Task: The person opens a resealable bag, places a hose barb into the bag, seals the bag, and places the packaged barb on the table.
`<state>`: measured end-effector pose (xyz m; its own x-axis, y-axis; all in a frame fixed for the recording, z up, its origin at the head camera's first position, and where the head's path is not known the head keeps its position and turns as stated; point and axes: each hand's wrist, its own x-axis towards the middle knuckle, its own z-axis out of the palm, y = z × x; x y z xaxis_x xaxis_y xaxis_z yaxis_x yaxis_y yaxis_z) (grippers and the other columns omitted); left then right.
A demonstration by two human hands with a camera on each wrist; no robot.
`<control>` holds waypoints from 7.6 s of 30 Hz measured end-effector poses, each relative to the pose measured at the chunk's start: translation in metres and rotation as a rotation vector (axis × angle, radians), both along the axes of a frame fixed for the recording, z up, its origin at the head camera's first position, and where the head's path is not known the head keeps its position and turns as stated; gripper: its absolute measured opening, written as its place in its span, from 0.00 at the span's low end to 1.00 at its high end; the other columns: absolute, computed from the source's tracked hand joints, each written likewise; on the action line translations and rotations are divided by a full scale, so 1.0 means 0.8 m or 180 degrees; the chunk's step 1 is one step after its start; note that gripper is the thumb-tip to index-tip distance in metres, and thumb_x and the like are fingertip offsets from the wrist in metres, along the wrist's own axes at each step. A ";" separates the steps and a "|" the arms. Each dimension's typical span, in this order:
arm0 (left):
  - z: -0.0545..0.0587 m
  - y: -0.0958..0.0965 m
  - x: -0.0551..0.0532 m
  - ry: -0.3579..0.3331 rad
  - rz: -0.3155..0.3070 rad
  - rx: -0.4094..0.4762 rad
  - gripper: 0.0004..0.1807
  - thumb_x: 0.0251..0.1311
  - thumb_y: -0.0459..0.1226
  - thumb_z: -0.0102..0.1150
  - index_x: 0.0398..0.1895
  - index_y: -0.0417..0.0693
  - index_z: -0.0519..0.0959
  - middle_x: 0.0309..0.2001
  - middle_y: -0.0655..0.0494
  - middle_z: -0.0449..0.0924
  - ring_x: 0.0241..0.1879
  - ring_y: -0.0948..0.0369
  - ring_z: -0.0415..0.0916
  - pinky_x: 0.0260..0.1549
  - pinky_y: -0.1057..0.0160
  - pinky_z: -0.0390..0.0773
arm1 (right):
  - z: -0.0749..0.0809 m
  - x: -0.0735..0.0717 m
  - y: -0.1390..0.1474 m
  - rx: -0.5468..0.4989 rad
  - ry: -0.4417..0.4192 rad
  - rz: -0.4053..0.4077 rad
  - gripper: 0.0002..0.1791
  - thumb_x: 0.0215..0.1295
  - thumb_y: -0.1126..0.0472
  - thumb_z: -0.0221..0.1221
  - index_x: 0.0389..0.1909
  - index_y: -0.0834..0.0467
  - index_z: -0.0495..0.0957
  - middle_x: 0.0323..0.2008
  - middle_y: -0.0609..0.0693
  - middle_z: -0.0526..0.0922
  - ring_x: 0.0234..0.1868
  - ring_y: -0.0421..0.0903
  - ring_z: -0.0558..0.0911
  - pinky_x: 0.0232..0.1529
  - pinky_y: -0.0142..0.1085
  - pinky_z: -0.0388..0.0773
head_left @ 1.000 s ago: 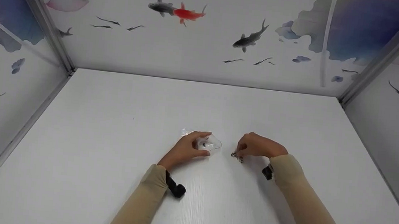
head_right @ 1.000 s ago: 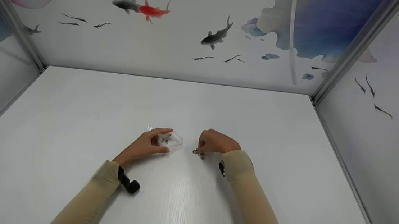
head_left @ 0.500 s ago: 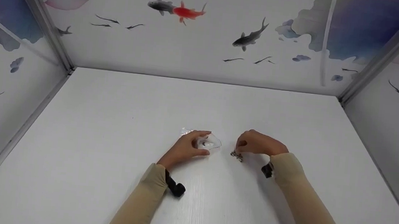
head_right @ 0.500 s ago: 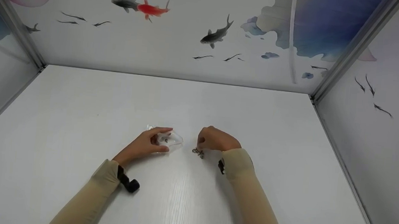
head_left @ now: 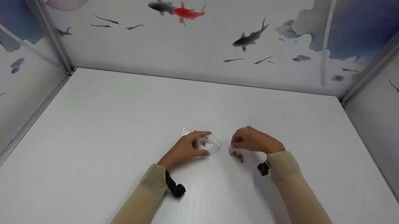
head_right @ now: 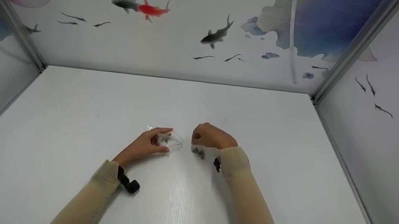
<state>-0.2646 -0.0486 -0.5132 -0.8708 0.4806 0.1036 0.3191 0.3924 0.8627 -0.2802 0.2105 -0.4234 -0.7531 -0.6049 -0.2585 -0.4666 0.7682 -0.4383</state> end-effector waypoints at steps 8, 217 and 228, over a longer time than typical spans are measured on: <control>0.000 0.000 0.000 0.0042 0.0004 -0.0017 0.36 0.53 0.47 0.70 0.67 0.60 0.70 0.46 0.57 0.76 0.34 0.63 0.64 0.35 0.66 0.66 | 0.006 -0.001 -0.018 -0.0167 0.0138 0.0021 0.09 0.65 0.63 0.60 0.42 0.60 0.84 0.40 0.52 0.85 0.39 0.44 0.81 0.45 0.39 0.80; -0.001 -0.001 0.002 -0.0021 0.0067 -0.0018 0.35 0.52 0.49 0.70 0.65 0.61 0.71 0.51 0.57 0.75 0.39 0.62 0.66 0.40 0.63 0.66 | -0.026 0.006 -0.007 0.0121 -0.0287 -0.0285 0.07 0.59 0.59 0.66 0.38 0.54 0.85 0.35 0.46 0.83 0.32 0.40 0.78 0.40 0.38 0.77; -0.002 0.000 0.001 0.0002 0.0042 -0.0026 0.35 0.53 0.49 0.69 0.66 0.60 0.71 0.53 0.58 0.75 0.42 0.62 0.66 0.42 0.63 0.67 | -0.032 0.006 -0.008 0.0190 -0.0385 -0.0430 0.03 0.59 0.62 0.65 0.35 0.53 0.84 0.33 0.46 0.82 0.30 0.41 0.77 0.35 0.35 0.76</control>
<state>-0.2637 -0.0485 -0.5145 -0.8771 0.4697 0.1001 0.3143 0.4037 0.8592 -0.2753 0.2043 -0.4490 -0.7877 -0.4813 -0.3846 -0.3041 0.8467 -0.4366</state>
